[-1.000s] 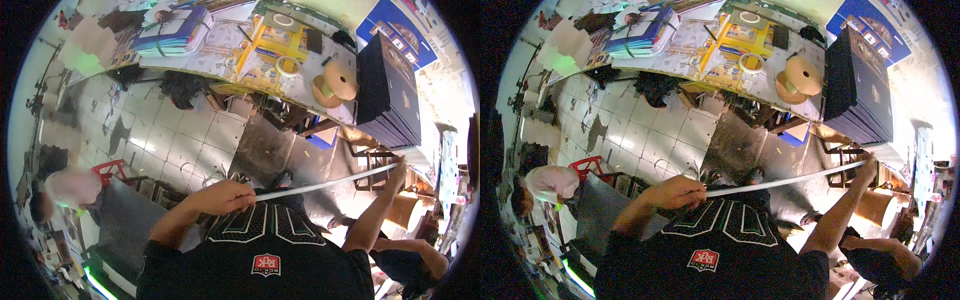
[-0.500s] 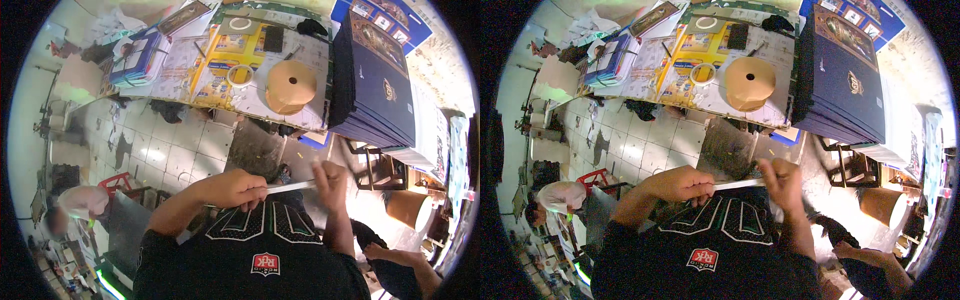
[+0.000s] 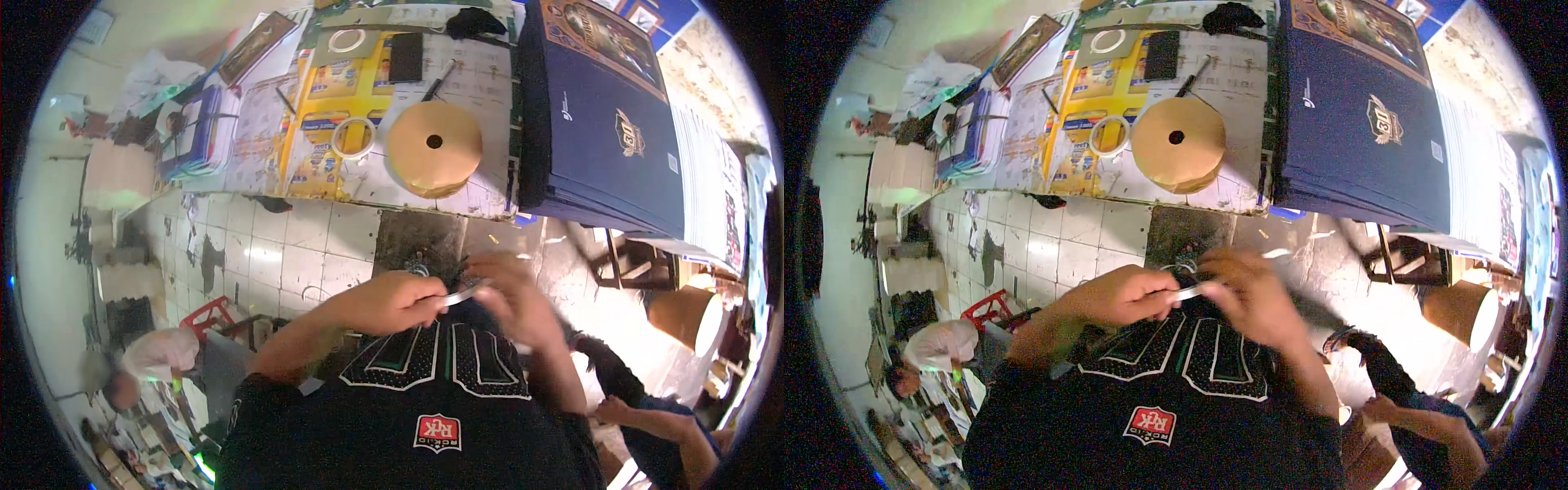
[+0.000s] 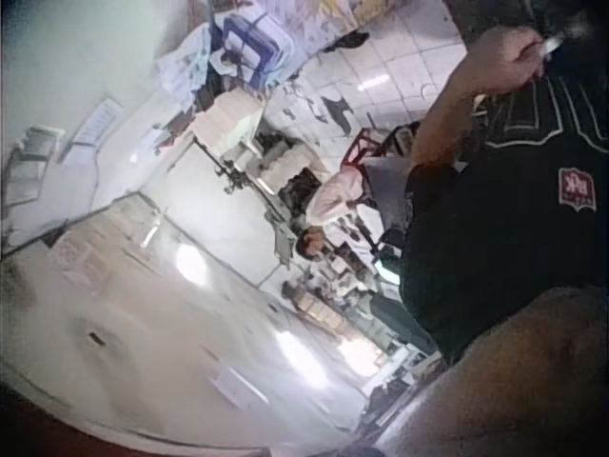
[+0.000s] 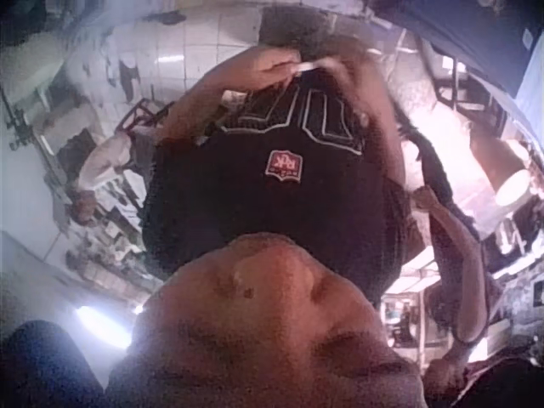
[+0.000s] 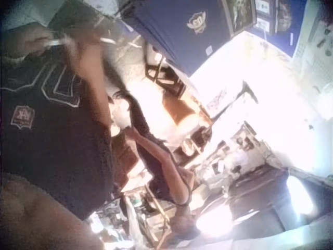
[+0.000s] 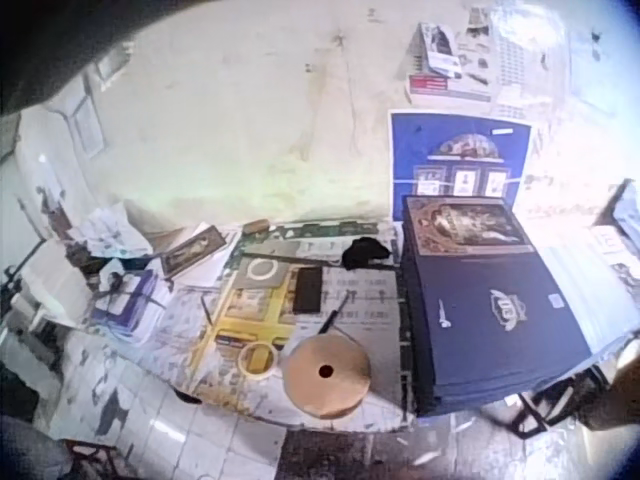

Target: The person applies a length of white tape to a cardboard strip and then peels a small piece of tape backing from another part of the assembly.

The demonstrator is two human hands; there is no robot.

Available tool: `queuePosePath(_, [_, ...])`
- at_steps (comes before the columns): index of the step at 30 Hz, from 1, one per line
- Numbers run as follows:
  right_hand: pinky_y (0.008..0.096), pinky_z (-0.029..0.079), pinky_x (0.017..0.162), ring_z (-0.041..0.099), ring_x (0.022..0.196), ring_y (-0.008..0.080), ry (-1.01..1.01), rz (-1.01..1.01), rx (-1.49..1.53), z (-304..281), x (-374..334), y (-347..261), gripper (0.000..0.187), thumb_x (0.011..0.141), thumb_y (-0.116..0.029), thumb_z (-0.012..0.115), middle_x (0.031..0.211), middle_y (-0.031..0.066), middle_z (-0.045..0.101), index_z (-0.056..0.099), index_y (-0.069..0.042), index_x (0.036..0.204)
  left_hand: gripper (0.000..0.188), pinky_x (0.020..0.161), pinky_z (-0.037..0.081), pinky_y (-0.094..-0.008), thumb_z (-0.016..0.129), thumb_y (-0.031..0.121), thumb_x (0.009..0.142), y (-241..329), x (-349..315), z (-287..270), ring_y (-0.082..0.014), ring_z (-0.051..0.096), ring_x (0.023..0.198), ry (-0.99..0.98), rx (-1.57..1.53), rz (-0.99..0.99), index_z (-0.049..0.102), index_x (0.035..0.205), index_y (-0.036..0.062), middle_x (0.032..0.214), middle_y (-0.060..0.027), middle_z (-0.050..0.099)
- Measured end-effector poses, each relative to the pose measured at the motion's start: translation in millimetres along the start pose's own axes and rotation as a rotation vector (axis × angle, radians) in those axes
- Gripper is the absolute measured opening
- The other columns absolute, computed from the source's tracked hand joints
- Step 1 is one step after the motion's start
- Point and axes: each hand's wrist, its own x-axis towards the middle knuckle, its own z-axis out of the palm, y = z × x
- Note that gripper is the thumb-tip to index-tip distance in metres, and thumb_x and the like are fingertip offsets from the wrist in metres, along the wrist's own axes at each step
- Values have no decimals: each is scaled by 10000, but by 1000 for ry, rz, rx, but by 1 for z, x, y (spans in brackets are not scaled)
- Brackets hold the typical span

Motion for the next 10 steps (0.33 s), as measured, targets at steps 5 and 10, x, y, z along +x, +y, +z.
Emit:
queuePosePath(5, [406, 481, 586, 662, 637, 240, -9, 350, 89, 5, 43, -28, 373, 991, -321, 529, 693, 172, 647, 635, -4, 826, 223, 612, 455, -336, 467, 224, 1009, 1, 4, -25, -179, 563, 637, -122, 53, 49, 563, 982, 24, 722, -67, 589])
queuePosePath(10, [321, 511, 666, 673, 740, 162, 236, 643, 181, -13, 33, 17, 326, 993, -337, 538, 749, 115, 705, 693, -58, 930, 212, 633, 446, -351, 463, 246, 1010, -21, -21, -49, -200, 558, 657, -251, 10, -38, 545, 990, 52, 718, -58, 578])
